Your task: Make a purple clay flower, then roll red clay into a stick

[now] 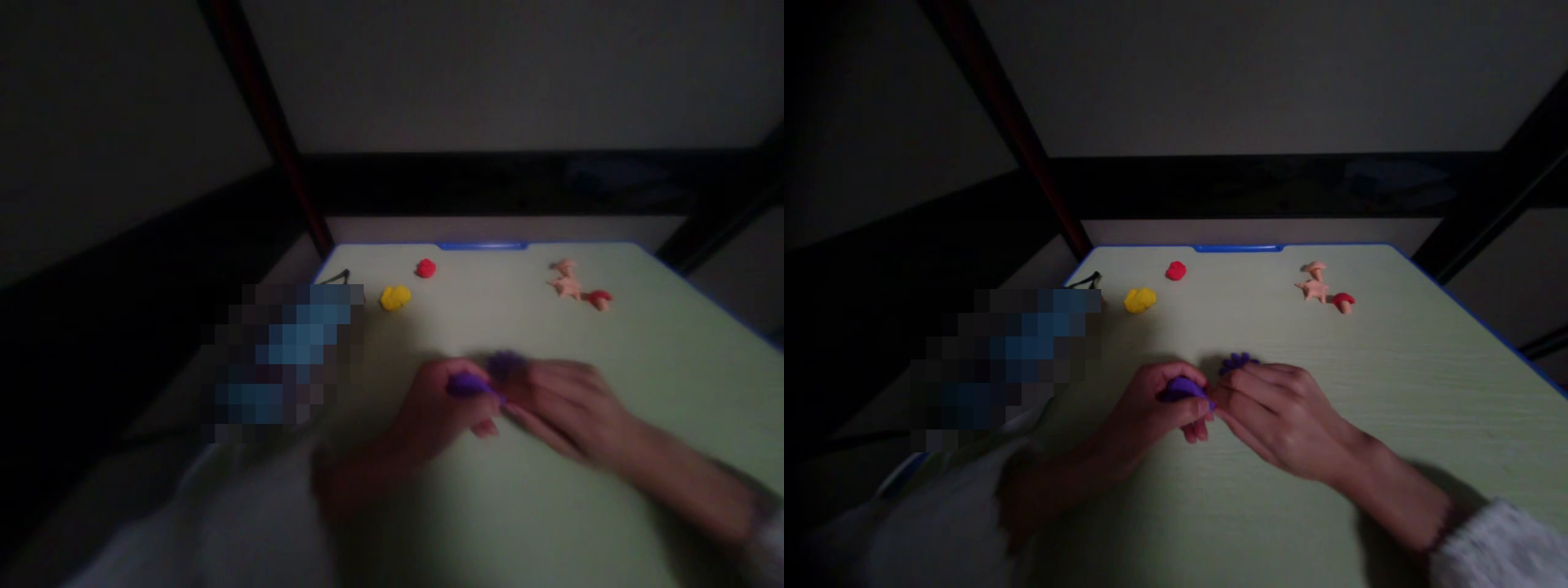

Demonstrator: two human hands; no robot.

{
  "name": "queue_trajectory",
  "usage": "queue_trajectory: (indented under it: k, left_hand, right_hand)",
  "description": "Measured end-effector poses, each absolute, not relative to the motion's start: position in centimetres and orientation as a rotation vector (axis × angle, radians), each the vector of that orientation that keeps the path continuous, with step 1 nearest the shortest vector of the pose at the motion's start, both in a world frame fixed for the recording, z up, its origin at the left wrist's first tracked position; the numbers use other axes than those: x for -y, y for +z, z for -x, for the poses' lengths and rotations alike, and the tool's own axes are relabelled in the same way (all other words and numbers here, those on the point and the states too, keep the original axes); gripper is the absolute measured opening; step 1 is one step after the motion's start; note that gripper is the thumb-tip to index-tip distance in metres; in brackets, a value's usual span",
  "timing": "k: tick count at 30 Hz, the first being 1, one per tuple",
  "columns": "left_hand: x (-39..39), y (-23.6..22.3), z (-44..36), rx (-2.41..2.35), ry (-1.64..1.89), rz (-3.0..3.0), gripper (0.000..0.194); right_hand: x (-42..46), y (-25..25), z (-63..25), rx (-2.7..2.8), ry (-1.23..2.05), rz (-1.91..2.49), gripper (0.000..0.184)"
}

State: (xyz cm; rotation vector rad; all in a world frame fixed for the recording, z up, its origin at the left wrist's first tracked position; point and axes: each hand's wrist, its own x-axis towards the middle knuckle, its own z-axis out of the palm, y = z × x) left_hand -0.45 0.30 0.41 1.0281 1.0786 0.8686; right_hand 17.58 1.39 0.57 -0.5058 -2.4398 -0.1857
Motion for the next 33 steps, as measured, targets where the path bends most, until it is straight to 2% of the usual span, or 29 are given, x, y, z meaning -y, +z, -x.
queue_trajectory:
  k: [4, 10, 16, 20, 24, 28, 33]
  left_hand:
    - [-0.2, 0.5, 0.4, -1.088, 0.889, -1.033, 0.015]
    - [-0.5, 0.2, 0.5, -1.097, 0.887, -1.064, 0.015]
    - [-0.7, 0.0, 0.4, -1.142, 0.961, -1.086, 0.012]
    - [-1.2, -0.1, 0.6, -1.257, 1.064, -1.205, 0.013]
    - [-2.4, -0.4, 2.0, -1.424, 1.185, -1.7, 0.014]
    - [-3.9, -1.1, 4.1, -1.686, 1.15, -2.076, 0.019]
    - [-5.0, -1.8, 5.4, -1.871, 0.913, -2.22, 0.02]
  right_hand:
    - [-1.1, 0.4, -17.1, 2.392, -0.255, 0.535, 0.009]
    - [-0.9, -0.1, -16.8, 2.262, 0.299, 0.625, 0.006]
    - [-0.5, 0.2, -16.4, 2.123, 0.597, 0.725, 0.009]
    - [-0.4, 0.3, -16.3, 1.914, 0.89, 0.864, 0.021]
    - [-0.9, -0.1, -16.2, 1.651, 1.27, 0.879, 0.034]
    - [-1.6, -0.5, -16.4, 1.41, 1.458, 0.833, 0.015]
    - [-2.1, -0.4, -16.6, 1.169, 1.558, 0.784, 0.015]
